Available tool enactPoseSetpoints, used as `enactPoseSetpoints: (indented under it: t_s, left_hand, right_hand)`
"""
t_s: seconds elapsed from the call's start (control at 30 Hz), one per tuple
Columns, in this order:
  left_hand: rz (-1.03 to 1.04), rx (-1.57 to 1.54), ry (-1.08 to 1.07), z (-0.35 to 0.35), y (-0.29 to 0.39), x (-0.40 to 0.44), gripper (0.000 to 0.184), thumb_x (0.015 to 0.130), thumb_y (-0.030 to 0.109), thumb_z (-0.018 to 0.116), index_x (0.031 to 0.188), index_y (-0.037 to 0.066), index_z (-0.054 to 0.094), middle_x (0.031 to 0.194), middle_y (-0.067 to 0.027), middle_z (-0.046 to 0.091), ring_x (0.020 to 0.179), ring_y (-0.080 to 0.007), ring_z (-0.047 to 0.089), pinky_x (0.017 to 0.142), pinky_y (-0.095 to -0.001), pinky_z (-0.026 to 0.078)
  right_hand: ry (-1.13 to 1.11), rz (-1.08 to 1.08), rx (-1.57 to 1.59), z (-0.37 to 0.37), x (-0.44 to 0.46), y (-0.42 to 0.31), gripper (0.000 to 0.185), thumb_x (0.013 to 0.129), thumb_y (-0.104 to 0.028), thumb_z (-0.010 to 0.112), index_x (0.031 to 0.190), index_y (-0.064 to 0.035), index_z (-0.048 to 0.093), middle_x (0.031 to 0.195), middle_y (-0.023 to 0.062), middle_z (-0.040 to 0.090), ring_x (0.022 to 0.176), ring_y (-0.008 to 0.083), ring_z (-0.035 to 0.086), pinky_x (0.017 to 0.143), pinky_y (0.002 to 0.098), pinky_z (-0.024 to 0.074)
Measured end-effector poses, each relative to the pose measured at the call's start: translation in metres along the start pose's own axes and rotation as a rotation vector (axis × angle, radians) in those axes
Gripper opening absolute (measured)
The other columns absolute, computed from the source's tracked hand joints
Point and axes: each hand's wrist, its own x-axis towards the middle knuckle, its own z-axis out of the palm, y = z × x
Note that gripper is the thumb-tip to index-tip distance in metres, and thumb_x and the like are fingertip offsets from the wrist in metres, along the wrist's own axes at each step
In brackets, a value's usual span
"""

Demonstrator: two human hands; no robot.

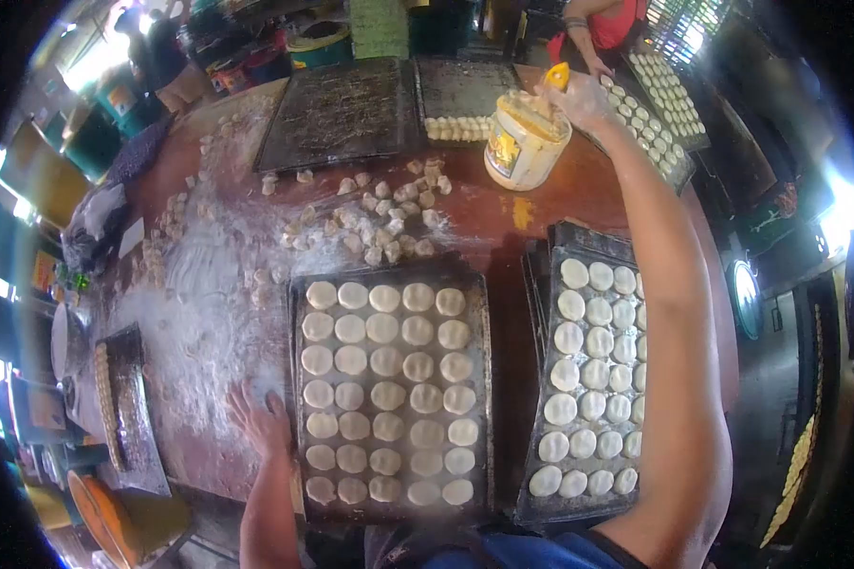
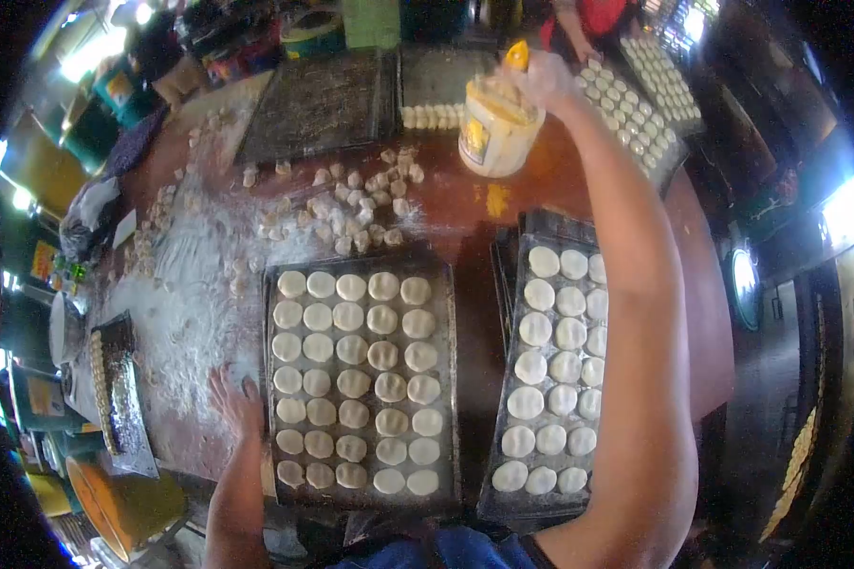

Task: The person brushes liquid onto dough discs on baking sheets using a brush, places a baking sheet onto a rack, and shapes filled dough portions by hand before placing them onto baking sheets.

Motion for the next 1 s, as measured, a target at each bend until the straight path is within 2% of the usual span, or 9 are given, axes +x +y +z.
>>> enactPoseSetpoints:
  t_s: [0.03,0.1,0.43,0.47,0.53,0.63,0.8,0.87,1.0]
  left_hand:
    - [-0.019,0.010,-0.018,-0.001,0.001,0.000,0.060,0.092,0.031,0.053,0.145,0.010,0.034,0.153,-0.0186,0.028,0.144,-0.0361,0.020,0.116,-0.0556,0.015]
    - [-0.014,0.007,-0.014,0.000,0.000,-0.001,0.060,0.092,0.031,0.053,0.145,0.010,0.034,0.153,-0.0185,0.028,0.145,-0.0356,0.020,0.116,-0.0557,0.015]
    - [-0.017,0.019,-0.008,0.003,-0.004,0.000,0.058,0.092,0.032,0.052,0.145,0.013,0.036,0.153,-0.0182,0.028,0.144,-0.0355,0.021,0.116,-0.0560,0.015]
    - [-0.017,0.019,-0.010,0.004,-0.004,0.000,0.058,0.092,0.032,0.052,0.145,0.013,0.036,0.153,-0.0182,0.028,0.144,-0.0355,0.021,0.116,-0.0560,0.015]
    - [-0.006,0.003,0.019,0.009,-0.008,0.000,0.058,0.092,0.032,0.053,0.144,0.013,0.036,0.153,-0.0182,0.028,0.144,-0.0355,0.021,0.116,-0.0558,0.015]
    - [-0.011,-0.006,0.030,0.011,-0.009,0.001,0.058,0.092,0.032,0.053,0.144,0.012,0.036,0.153,-0.0181,0.028,0.144,-0.0355,0.022,0.116,-0.0557,0.015]
    - [-0.011,-0.018,0.012,0.006,-0.007,0.000,0.059,0.092,0.032,0.053,0.145,0.012,0.036,0.153,-0.0187,0.028,0.144,-0.0363,0.021,0.116,-0.0561,0.015]
    - [-0.006,-0.019,0.014,0.010,-0.009,0.000,0.059,0.092,0.033,0.053,0.145,0.012,0.035,0.153,-0.0188,0.028,0.144,-0.0365,0.021,0.116,-0.0565,0.015]
    - [0.009,-0.014,0.036,0.012,-0.011,0.000,0.060,0.092,0.034,0.052,0.145,0.012,0.035,0.154,-0.0188,0.027,0.144,-0.0366,0.020,0.115,-0.0578,0.015]
  right_hand:
    - [0.002,-0.002,-0.006,-0.001,-0.004,-0.003,0.045,0.087,-0.047,0.062,0.100,-0.0042,0.068,0.092,0.0232,0.067,0.090,0.0422,0.063,0.080,0.0476,0.0497]
    - [-0.038,0.058,-0.015,-0.001,-0.009,-0.010,0.038,0.086,-0.038,0.067,0.102,-0.0031,0.068,0.093,0.0180,0.070,0.090,0.0331,0.067,0.080,0.0398,0.0501]
    - [-0.025,0.011,0.100,-0.003,-0.019,-0.009,0.030,0.087,-0.029,0.068,0.103,-0.0031,0.069,0.095,0.0151,0.071,0.082,0.0233,0.069,0.077,0.0340,0.0520]
    - [-0.026,0.012,0.099,-0.004,-0.020,-0.010,0.030,0.087,-0.029,0.068,0.103,-0.0031,0.069,0.095,0.0151,0.071,0.082,0.0233,0.069,0.077,0.0340,0.0520]
    - [0.008,0.049,0.154,-0.003,-0.023,-0.011,0.037,0.086,-0.039,0.066,0.096,-0.0039,0.069,0.089,0.0204,0.069,0.085,0.0358,0.066,0.077,0.0423,0.0505]
    - [0.070,0.010,0.138,-0.002,-0.023,-0.010,0.037,0.086,-0.040,0.066,0.095,-0.0048,0.070,0.091,0.0200,0.069,0.086,0.0353,0.067,0.078,0.0420,0.0508]
    - [0.045,0.018,0.112,-0.001,-0.024,-0.009,0.035,0.085,-0.039,0.067,0.096,-0.0058,0.071,0.094,0.0176,0.070,0.088,0.0346,0.067,0.080,0.0413,0.0513]
    - [0.053,0.084,0.202,0.000,-0.026,-0.009,0.036,0.085,-0.040,0.067,0.098,-0.0064,0.071,0.094,0.0174,0.070,0.089,0.0342,0.068,0.080,0.0407,0.0515]
    - [0.050,0.125,0.190,-0.004,-0.031,-0.014,0.037,0.085,-0.041,0.066,0.100,-0.0071,0.071,0.094,0.0178,0.070,0.090,0.0334,0.068,0.080,0.0400,0.0516]
